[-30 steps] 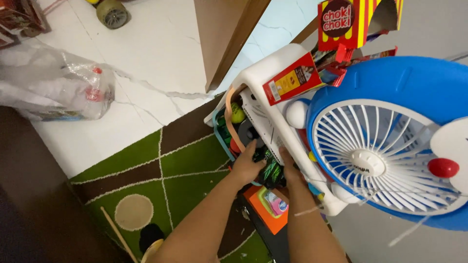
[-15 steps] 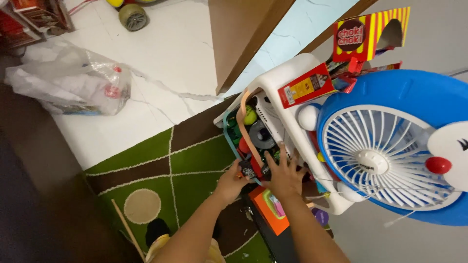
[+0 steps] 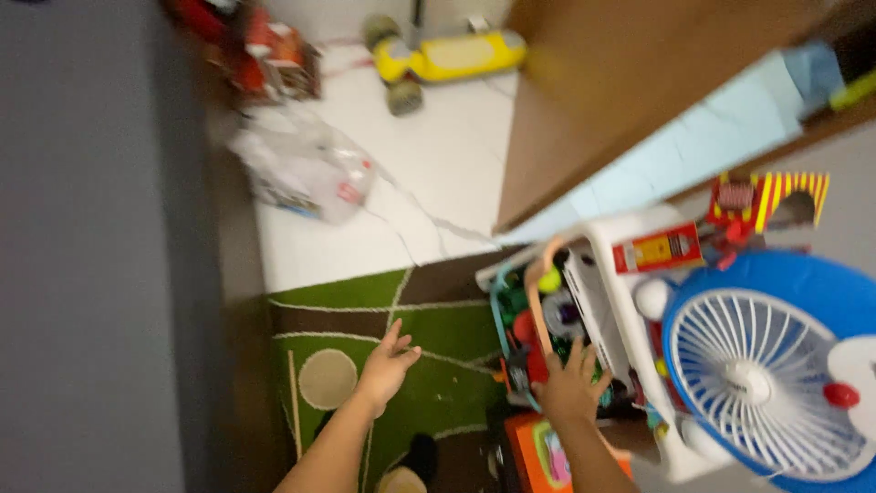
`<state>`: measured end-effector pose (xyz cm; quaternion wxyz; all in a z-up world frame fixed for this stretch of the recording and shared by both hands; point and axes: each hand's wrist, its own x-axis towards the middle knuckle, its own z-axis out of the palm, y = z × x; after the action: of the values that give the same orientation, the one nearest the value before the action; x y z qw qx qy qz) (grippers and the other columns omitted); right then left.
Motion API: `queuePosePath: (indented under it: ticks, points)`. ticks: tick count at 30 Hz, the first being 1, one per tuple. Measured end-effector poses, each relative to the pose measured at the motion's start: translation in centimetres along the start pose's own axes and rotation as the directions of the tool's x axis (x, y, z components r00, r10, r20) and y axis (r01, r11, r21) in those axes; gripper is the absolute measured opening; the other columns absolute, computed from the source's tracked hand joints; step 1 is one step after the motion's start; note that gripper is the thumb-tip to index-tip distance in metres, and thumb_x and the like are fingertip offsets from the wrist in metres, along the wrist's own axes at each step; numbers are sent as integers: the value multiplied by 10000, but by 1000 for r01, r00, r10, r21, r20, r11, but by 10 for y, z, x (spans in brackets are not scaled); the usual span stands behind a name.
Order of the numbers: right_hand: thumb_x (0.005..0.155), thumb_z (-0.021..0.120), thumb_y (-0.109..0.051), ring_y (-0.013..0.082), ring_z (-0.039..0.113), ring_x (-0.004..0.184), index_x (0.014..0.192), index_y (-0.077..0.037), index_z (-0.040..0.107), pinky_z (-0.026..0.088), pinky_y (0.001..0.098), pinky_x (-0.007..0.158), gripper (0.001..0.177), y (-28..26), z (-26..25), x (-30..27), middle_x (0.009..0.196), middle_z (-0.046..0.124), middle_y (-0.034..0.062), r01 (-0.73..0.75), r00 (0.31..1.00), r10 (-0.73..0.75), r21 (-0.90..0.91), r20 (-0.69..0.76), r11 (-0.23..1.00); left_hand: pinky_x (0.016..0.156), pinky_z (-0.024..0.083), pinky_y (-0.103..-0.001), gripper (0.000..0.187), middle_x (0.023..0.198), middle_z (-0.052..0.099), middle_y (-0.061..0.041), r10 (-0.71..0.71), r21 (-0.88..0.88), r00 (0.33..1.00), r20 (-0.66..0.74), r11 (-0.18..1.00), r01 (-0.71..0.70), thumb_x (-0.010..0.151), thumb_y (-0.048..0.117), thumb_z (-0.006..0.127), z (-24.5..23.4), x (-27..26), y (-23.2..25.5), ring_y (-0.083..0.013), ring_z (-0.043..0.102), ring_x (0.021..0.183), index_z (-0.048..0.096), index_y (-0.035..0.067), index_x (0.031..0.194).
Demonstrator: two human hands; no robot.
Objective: The person is tidying a bedroom by picking up and arranging plush toys, a handheld console, and a backpack on a bed and near a window.
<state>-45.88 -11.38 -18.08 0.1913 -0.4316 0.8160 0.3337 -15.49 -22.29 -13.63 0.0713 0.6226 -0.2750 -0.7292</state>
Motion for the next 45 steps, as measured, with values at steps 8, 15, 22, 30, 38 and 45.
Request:
queuePosePath:
  ticks: [8,15,22,30,38,45]
  points:
    - [722,766,-53,291,682,1196,959,-115,818,516,392,1053,250,-141,-39,62,1427,630,67,774,578,-478,259,-661,578,1205,400,-459,702,1627,454,0,186,-196,940,-285,949,-247,970,306,635,-91,-98,36,-218,442,1499,360,315,1617]
    - [732,822,-135,151,765,995,829,-158,862,532,269,972,107,-274,-199,-80,1106,807,28,912,403,-580,366,-708,187,1156,441,-321,472,1518,618,25,128,-335,811,-571,866,-372,937,280,672,-180,-157,5,-161,587,1384,703,151,1391]
    - [977,552,-460,346,324,1518,1521,-56,420,199,473,1250,691,-390,-268,-300,1602,392,207,756,-412,-688,197,-597,-624,785,437,-399,220,1087,643,-68,298,-618,610,-734,80,-782,992,249,597,-248,-159,19,-210,581,969,638,150,1184]
    - [870,325,-705,364,185,1587,1628,-337,217,121,632,1229,850,-499,-342,-360,1736,209,0,278,38,-974,939,-224,-205,1215,-71,-586,635,1756,90,12,793,266,140,-593,357,-895,1006,242,497,-322,-250,60,-154,-28,1618,309,225,1612]
    - [947,225,-654,173,249,1474,1543,-135,380,202,387,1231,806,-589,-308,-359,1606,325,44,565,-327,-918,733,-224,-380,1182,373,-335,831,1693,335,78,205,-439,415,-886,-88,-894,876,641,336,-397,-262,53,-127,421,1482,269,301,1631]
    - [961,285,-630,215,597,1270,1455,-184,563,438,412,1116,721,-634,-352,-347,1426,636,69,483,-167,-984,875,58,-30,1224,15,-515,725,1729,212,2,489,133,247,-836,619,-774,868,111,565,-426,-238,81,-164,137,1607,419,281,1557]
